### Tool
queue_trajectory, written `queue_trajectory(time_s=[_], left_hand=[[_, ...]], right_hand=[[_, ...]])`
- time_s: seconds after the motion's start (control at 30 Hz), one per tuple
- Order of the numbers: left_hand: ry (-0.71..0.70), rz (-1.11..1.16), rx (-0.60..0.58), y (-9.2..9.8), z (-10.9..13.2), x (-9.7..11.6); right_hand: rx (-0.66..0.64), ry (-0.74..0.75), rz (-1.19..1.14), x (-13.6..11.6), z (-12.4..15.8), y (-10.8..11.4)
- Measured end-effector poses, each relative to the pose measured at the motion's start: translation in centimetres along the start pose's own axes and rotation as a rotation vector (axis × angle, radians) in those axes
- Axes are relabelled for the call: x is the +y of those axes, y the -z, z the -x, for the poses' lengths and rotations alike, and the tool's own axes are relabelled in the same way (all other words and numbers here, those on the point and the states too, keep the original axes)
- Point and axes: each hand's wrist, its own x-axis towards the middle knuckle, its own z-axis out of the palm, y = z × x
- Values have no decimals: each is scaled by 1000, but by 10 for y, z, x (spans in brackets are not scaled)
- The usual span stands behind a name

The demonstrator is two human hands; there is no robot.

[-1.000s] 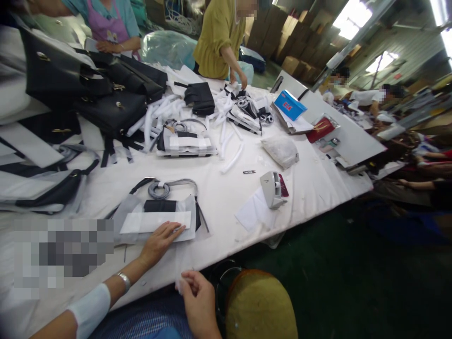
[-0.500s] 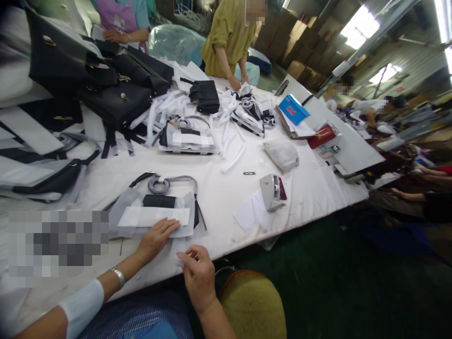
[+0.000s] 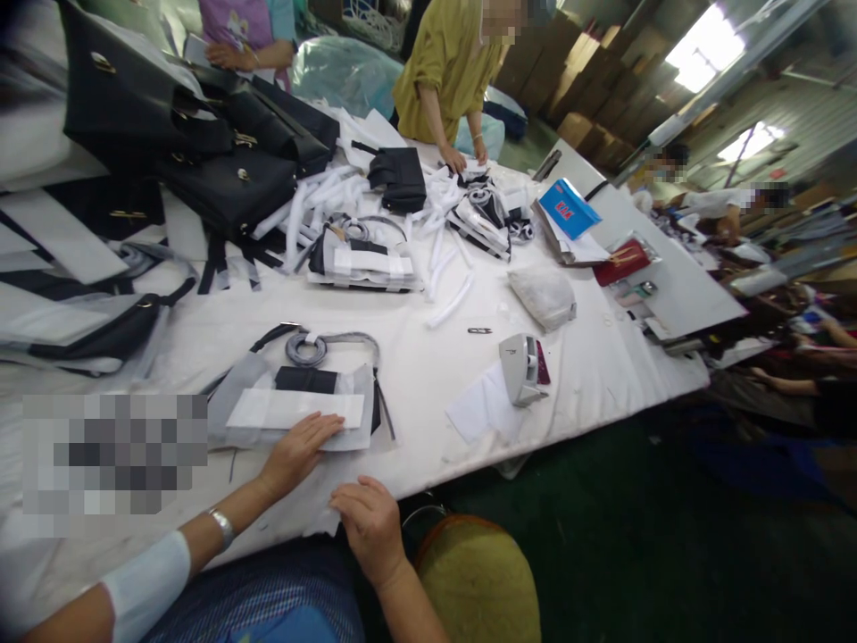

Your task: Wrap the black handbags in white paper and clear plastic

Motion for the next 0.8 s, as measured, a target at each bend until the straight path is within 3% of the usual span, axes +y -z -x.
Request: queue_trajectory(time_s=[0.2,0.47,0.8], left_hand=[[97,54,-26,8,-6,2],[91,75,-26,13,-7,2],[-98,55,27,2,0,-7]], right_hand=[[59,-34,1,12,8,-13],[91,-30,-7,16,11,-21],[117,-30,1,13,19,-22]])
